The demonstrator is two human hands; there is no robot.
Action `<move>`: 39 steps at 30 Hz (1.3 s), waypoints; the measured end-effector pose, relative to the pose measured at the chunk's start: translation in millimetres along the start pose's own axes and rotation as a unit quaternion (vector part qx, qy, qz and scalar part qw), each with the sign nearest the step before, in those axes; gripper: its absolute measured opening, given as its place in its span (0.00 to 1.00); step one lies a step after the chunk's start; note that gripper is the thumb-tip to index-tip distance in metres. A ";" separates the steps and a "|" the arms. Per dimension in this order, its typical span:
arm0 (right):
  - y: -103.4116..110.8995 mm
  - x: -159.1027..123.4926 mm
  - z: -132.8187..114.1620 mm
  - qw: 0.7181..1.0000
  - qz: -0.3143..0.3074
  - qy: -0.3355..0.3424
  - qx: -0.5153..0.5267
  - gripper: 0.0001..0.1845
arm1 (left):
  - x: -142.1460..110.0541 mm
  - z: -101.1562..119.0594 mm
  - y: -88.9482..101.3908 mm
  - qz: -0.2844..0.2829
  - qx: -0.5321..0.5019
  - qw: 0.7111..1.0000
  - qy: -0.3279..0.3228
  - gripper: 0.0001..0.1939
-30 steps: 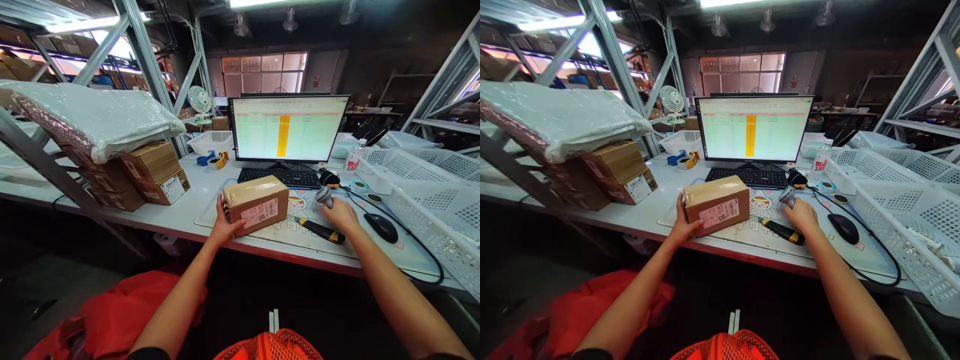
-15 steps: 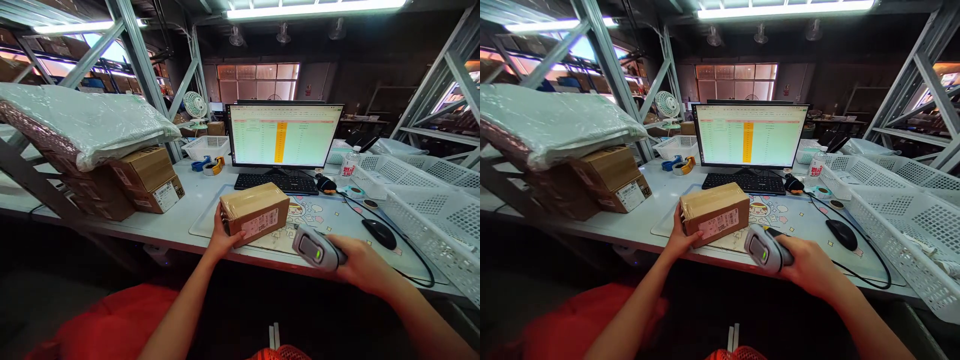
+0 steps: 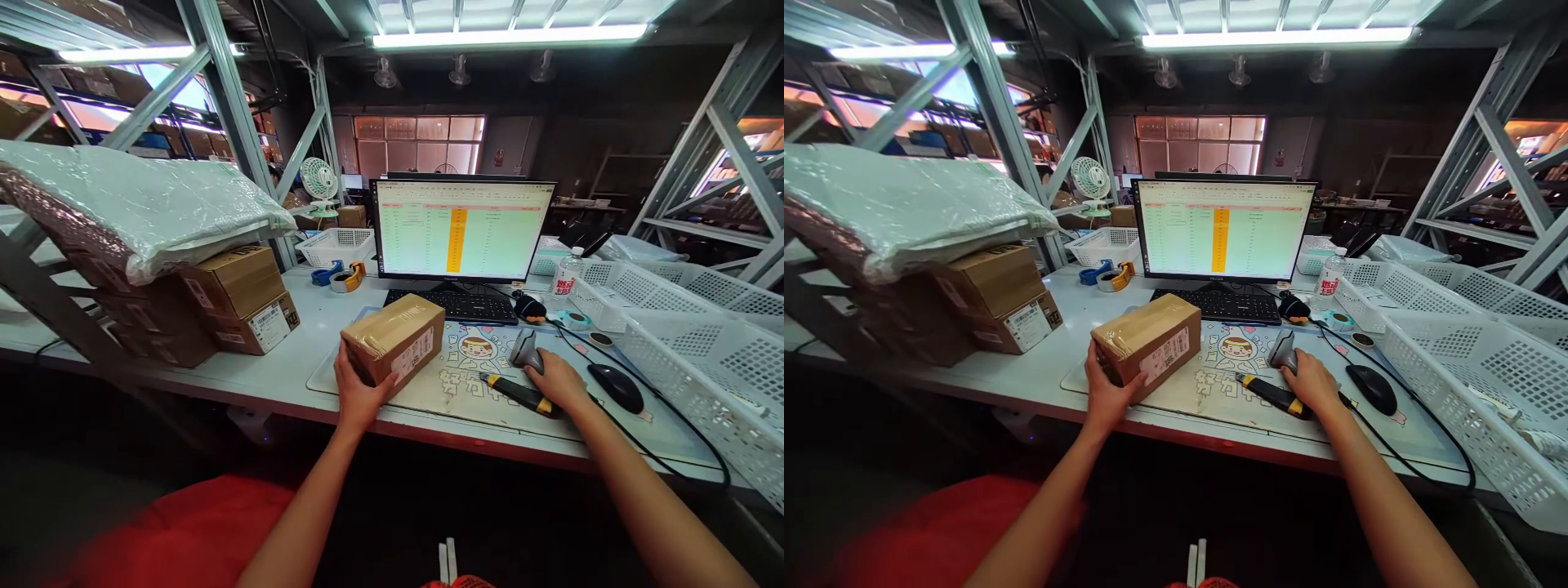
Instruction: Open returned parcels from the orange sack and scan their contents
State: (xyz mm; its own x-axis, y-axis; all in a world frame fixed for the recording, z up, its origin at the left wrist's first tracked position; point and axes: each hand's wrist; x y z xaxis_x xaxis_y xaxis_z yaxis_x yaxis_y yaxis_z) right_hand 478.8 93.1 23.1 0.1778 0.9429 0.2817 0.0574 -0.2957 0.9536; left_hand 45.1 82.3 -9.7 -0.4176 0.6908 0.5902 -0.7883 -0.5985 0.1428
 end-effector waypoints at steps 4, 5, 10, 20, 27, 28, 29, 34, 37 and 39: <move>-2.2 -2.9 0.6 1.000 0.002 -0.012 0.004 0.30 | -0.6 4.5 -0.6 0.029 0.038 0.999 -0.014 0.68; -2.5 -3.4 0.1 1.000 0.005 -0.015 0.004 0.30 | -0.9 4.5 -0.8 0.029 0.040 0.999 -0.017 0.68; -4.7 -5.7 -2.1 0.999 0.020 -0.031 0.000 0.31 | -2.2 2.8 -1.3 0.026 0.046 0.998 -0.021 0.67; -8.6 -8.5 0.2 0.998 0.049 -0.030 0.004 0.32 | -2.5 1.4 -1.6 0.033 0.053 0.998 -0.032 0.66; -9.6 -9.9 0.4 0.998 0.048 -0.042 0.003 0.32 | -4.1 -1.3 -3.4 0.038 0.049 0.997 -0.033 0.68; -10.2 -9.9 0.7 0.998 0.049 -0.041 0.003 0.32 | -4.3 -2.0 -3.6 0.040 0.047 0.998 -0.034 0.67; -10.8 -9.7 1.1 0.998 0.049 -0.041 0.003 0.32 | -4.4 -2.6 -3.8 0.043 0.045 0.997 -0.035 0.67; -13.7 -7.5 4.1 0.998 0.042 -0.048 0.007 0.34 | -5.8 -4.0 -3.7 0.044 0.050 0.997 -0.029 0.67; -15.1 -6.8 6.1 0.998 0.045 -0.048 0.022 0.35 | -6.4 -3.5 -3.3 0.041 0.051 0.998 -0.027 0.66; -15.8 -7.1 7.0 0.997 0.060 -0.046 0.033 0.35 | -6.6 -2.5 -2.9 0.040 0.049 0.998 -0.026 0.67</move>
State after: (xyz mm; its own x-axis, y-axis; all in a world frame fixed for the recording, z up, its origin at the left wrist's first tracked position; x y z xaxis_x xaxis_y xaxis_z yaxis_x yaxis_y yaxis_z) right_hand 483.5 90.0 5.3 0.2766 0.8826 0.3801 0.0932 -0.4183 0.9035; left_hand 49.0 80.5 -15.9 -0.4507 0.6194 0.6428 -0.7045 -0.6891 0.1701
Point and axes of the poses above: each hand's wrist, its own x-axis towards the middle knuckle, its own y-axis out of the back of the hand, z = x × y, and after that the axes turned 6 degrees about z, right-handed
